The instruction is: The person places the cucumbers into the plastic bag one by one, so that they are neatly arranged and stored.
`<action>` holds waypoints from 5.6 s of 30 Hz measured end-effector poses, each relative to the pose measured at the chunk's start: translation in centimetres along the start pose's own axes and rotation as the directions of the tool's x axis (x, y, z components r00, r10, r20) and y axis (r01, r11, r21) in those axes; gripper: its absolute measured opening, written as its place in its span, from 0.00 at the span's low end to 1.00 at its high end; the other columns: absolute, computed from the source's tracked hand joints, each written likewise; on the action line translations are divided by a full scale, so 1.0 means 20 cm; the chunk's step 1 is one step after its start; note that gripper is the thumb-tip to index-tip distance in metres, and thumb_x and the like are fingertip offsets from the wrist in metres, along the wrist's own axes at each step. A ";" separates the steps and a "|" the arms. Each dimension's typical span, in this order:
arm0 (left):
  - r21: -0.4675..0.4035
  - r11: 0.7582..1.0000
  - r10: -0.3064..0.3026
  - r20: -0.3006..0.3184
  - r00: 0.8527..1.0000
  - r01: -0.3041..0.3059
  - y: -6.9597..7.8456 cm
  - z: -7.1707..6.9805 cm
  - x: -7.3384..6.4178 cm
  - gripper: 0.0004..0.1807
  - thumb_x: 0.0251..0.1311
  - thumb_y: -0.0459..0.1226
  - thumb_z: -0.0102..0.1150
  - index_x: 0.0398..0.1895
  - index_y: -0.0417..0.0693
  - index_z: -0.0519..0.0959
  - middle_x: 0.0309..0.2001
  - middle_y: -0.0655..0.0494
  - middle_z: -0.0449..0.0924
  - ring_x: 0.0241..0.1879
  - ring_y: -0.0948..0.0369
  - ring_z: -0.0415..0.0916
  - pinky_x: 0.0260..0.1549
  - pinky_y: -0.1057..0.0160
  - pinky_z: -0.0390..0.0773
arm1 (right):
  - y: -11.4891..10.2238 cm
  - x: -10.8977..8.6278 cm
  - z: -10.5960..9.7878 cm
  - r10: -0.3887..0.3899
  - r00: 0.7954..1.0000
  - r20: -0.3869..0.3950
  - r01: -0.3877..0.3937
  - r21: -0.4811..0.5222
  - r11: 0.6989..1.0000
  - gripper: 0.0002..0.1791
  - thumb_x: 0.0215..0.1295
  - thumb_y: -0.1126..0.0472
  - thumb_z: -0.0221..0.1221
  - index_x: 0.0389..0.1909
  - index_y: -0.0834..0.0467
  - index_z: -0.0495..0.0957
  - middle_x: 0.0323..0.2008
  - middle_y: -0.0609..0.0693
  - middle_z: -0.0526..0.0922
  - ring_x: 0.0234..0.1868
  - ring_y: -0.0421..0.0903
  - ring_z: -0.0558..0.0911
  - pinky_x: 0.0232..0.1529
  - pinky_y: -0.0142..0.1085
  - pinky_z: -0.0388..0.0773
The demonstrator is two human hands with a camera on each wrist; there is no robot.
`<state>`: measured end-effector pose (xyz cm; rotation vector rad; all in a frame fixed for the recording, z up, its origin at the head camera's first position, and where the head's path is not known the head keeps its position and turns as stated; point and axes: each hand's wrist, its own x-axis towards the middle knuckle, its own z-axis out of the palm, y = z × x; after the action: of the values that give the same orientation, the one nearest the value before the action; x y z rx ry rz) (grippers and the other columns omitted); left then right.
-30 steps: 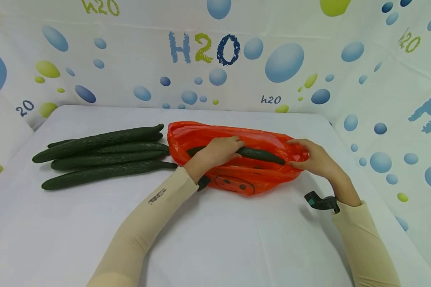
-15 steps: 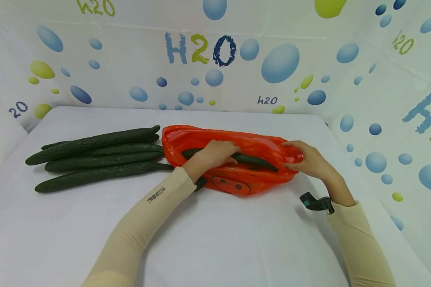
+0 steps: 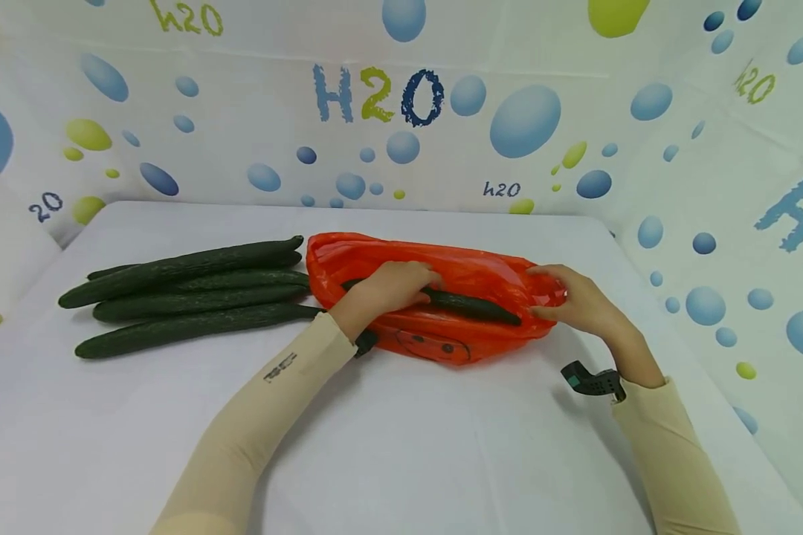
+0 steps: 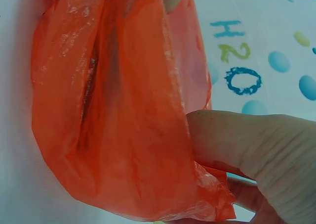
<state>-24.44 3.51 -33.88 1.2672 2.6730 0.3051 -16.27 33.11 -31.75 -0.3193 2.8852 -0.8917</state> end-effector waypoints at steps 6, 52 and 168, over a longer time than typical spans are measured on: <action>-0.062 0.998 -0.021 -0.007 1.000 0.020 -0.03 -0.01 -0.06 0.18 0.65 0.35 0.60 0.58 0.50 0.79 0.54 0.54 0.79 0.54 0.57 0.74 0.57 0.59 0.74 | 0.00 0.01 0.02 -0.005 1.000 0.002 0.005 -0.008 1.000 0.33 0.61 0.62 0.66 0.66 0.64 0.66 0.64 0.67 0.66 0.62 0.66 0.67 0.56 0.62 0.72; 0.103 0.947 0.320 -0.362 0.875 -0.304 -0.13 -0.12 -0.59 0.14 0.58 0.36 0.68 0.48 0.45 0.83 0.46 0.51 0.80 0.47 0.55 0.78 0.49 0.58 0.79 | 0.00 0.02 0.04 0.013 0.999 0.030 -0.013 -0.012 1.000 0.35 0.62 0.59 0.66 0.67 0.64 0.64 0.65 0.68 0.65 0.63 0.67 0.65 0.55 0.63 0.72; -0.059 0.862 -0.491 -0.341 0.802 0.503 -0.83 -0.08 -1.23 0.27 0.71 0.32 0.51 0.71 0.51 0.62 0.60 0.34 0.66 0.57 0.34 0.62 0.53 0.30 0.57 | 0.04 0.00 0.06 -0.034 0.998 0.054 0.036 -0.047 0.998 0.34 0.62 0.59 0.66 0.66 0.65 0.64 0.62 0.69 0.67 0.60 0.68 0.67 0.54 0.64 0.72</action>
<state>-21.83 -25.99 -34.91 0.4964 3.1896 0.4367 -16.27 33.09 -33.22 -0.3928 2.8642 -0.8078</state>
